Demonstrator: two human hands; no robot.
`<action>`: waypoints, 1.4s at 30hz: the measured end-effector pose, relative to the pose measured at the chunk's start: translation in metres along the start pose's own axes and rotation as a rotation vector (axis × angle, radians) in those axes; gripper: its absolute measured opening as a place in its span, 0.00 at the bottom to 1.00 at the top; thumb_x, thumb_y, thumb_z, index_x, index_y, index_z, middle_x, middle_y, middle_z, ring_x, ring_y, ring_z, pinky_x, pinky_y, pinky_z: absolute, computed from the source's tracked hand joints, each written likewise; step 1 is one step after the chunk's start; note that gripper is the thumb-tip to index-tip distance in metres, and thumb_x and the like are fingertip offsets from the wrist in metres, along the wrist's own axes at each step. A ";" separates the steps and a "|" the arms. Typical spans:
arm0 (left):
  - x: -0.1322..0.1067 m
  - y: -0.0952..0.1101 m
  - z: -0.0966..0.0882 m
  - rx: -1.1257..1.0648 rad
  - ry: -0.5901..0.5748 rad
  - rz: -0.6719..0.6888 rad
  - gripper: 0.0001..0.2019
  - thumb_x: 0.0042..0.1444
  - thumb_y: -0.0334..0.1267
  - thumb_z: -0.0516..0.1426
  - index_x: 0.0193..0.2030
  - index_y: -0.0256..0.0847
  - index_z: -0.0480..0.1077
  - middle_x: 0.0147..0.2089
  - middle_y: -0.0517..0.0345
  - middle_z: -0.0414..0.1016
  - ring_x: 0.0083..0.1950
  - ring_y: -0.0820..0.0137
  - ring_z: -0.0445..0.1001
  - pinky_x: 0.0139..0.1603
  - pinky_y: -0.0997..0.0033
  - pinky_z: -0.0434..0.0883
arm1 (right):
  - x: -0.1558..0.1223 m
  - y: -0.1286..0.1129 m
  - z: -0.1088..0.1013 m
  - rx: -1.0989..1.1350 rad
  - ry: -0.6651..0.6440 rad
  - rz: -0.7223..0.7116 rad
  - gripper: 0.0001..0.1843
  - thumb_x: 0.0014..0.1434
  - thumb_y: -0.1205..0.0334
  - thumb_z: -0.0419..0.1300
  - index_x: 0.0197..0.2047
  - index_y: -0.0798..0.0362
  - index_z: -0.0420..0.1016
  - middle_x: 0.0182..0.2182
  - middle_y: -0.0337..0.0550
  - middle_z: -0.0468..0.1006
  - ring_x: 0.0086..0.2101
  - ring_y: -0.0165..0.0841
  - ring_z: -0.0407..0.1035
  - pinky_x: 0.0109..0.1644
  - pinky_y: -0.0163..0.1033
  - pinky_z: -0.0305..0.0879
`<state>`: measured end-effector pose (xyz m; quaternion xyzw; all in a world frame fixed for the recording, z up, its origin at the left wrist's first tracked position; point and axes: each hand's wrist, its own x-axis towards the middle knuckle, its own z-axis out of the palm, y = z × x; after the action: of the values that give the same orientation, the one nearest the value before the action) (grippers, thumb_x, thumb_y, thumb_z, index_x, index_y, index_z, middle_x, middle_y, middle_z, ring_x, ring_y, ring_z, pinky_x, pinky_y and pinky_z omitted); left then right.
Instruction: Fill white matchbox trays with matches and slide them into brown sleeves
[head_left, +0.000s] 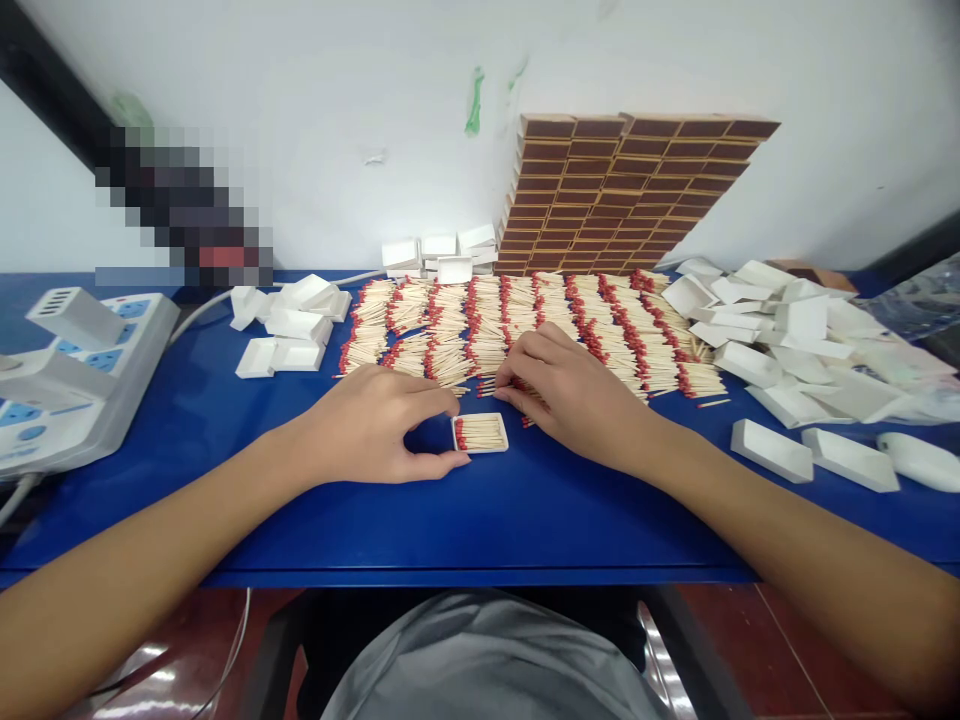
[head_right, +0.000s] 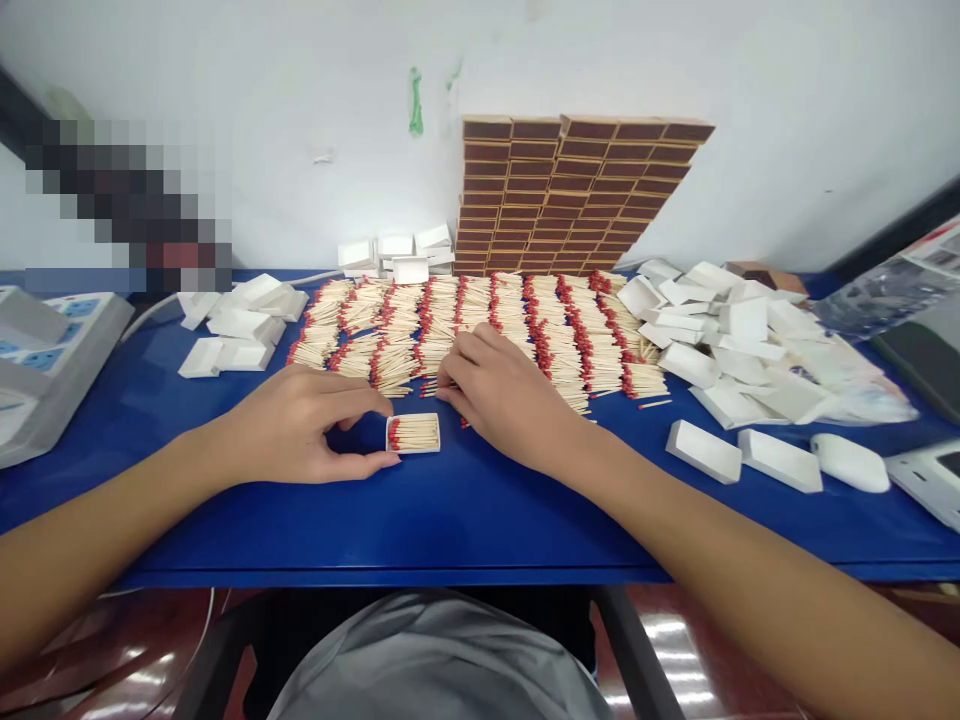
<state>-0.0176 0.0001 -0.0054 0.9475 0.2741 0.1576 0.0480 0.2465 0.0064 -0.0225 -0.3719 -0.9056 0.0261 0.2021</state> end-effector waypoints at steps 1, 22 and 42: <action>0.000 0.000 0.000 -0.001 -0.003 -0.004 0.14 0.63 0.50 0.63 0.43 0.40 0.78 0.31 0.62 0.79 0.29 0.73 0.75 0.31 0.72 0.66 | 0.000 0.000 0.000 0.002 0.000 -0.005 0.07 0.71 0.66 0.56 0.39 0.51 0.73 0.38 0.51 0.74 0.44 0.45 0.65 0.50 0.50 0.65; 0.000 -0.003 0.001 0.019 -0.009 -0.028 0.15 0.63 0.51 0.62 0.45 0.41 0.77 0.32 0.62 0.80 0.30 0.72 0.76 0.31 0.71 0.65 | -0.003 -0.027 -0.007 0.029 0.043 -0.103 0.09 0.74 0.64 0.53 0.42 0.53 0.72 0.45 0.55 0.75 0.50 0.46 0.65 0.58 0.53 0.65; 0.000 -0.001 0.002 0.002 0.002 -0.005 0.14 0.63 0.50 0.63 0.43 0.40 0.77 0.31 0.63 0.79 0.29 0.74 0.75 0.31 0.72 0.65 | -0.006 -0.025 -0.005 0.126 0.047 -0.115 0.05 0.71 0.66 0.58 0.41 0.54 0.74 0.44 0.52 0.76 0.49 0.42 0.66 0.55 0.49 0.68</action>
<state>-0.0176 0.0013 -0.0077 0.9466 0.2769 0.1581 0.0470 0.2359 -0.0164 -0.0153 -0.3063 -0.9171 0.0624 0.2475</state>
